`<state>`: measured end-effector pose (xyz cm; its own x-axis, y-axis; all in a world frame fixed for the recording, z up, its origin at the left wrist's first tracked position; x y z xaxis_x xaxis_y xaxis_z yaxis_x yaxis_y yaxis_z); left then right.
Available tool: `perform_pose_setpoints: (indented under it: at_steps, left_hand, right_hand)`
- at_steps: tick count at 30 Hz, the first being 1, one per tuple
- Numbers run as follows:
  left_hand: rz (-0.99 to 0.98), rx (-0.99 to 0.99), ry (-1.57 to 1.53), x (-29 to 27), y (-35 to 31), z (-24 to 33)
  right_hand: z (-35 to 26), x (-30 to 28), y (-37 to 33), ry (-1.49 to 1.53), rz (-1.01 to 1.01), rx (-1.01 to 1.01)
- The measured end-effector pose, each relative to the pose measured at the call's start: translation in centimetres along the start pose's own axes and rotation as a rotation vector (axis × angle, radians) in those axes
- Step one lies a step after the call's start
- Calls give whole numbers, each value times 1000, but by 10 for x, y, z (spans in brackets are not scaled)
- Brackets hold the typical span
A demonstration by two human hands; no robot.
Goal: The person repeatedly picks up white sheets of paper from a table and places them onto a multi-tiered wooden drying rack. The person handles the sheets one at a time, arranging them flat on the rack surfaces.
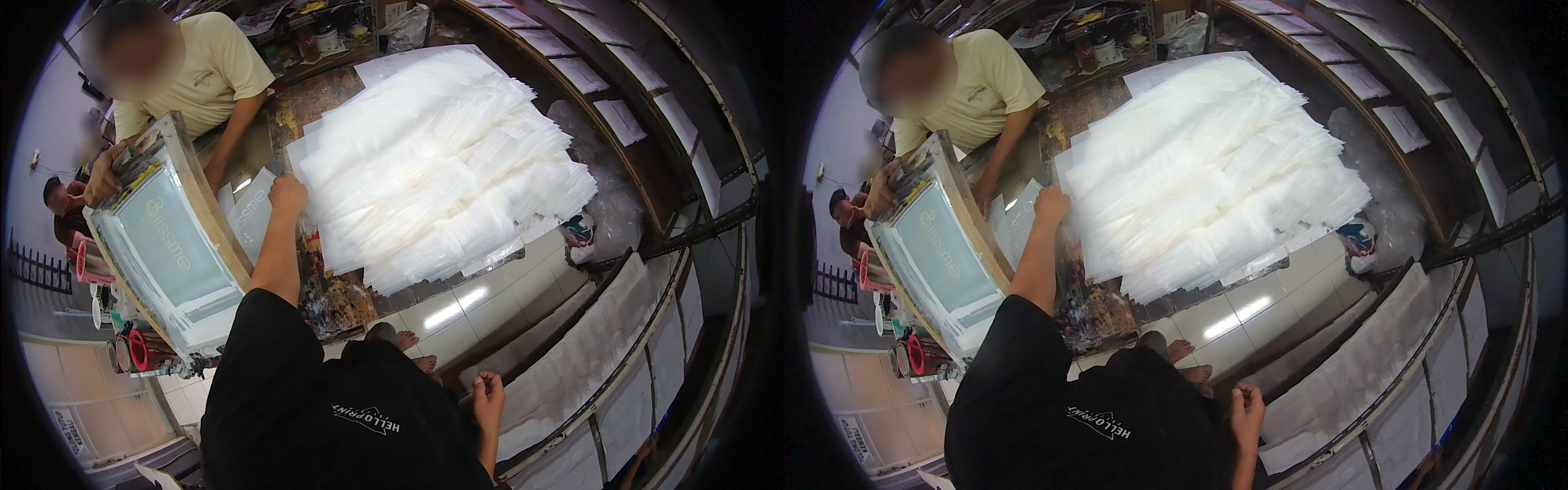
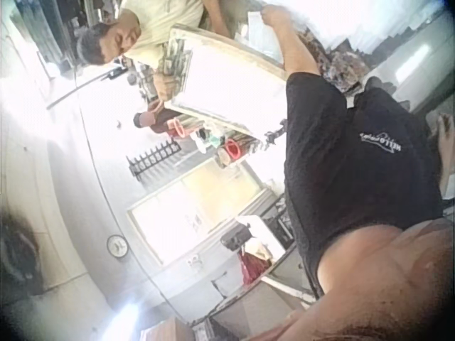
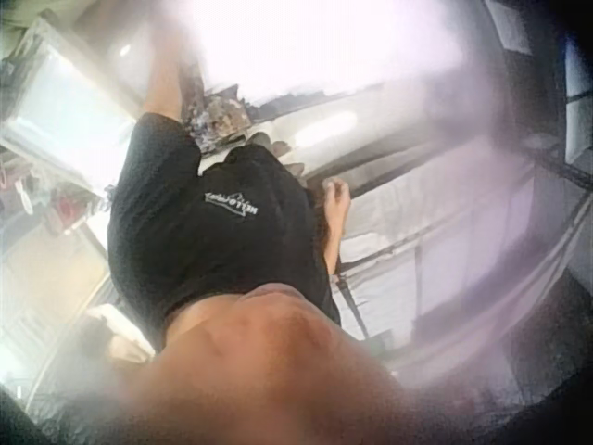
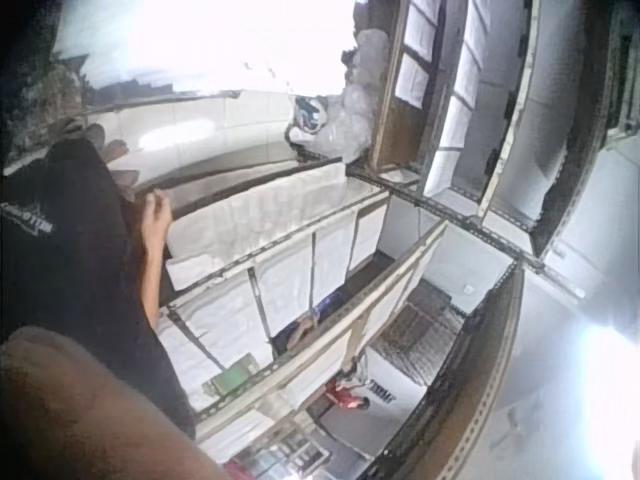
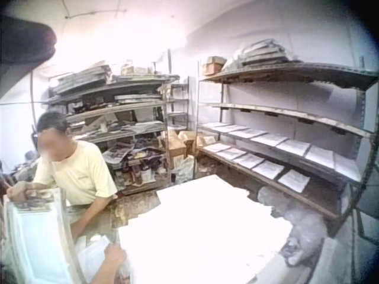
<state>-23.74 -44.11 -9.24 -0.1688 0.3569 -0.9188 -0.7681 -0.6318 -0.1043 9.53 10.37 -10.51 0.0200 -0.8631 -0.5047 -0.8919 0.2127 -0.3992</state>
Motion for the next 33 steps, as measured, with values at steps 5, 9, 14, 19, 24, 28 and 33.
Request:
perform_pose_setpoints:
  at_steps: [5, 9, 14, 19, 24, 28, 33]
  left_hand:
    - [-75, 62, 50, 19, 49, -16]
    - [16, 301, 164, 59, 115, -66]
    - [-19, 565, 46, 49, 167, -36]
    - [-268, 722, -503, 8, 86, 85]
    - [-487, 1180, -536, -15, -197, 233]
    - [-898, 1316, -537, 5, -357, 256]
    - [-1208, 1392, -537, 14, -451, 240]
  right_hand:
    - [-5, 2, 8, 14, 5, 30]
    - [-10, 3, 9, -82, 18, -8]
    - [-4, 4, 0, -147, 135, -88]
    - [-28, -12, -6, -57, 152, -84]
    - [-76, -40, -4, 229, 279, -278]
    - [-124, -66, -28, 227, 448, -387]
    - [-107, -74, -46, 123, 590, -311]
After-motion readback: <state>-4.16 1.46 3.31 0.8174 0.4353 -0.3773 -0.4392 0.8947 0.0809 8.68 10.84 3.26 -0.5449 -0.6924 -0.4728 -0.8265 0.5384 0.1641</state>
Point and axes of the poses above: each hand's wrist, its own y-axis towards the middle knuckle, its own x-axis out of the palm, z = x × y, the point moved 2 cm from there along y, towards the middle knuckle, and after that the axes turned 14 degrees about -y, right-handed, at the moved point
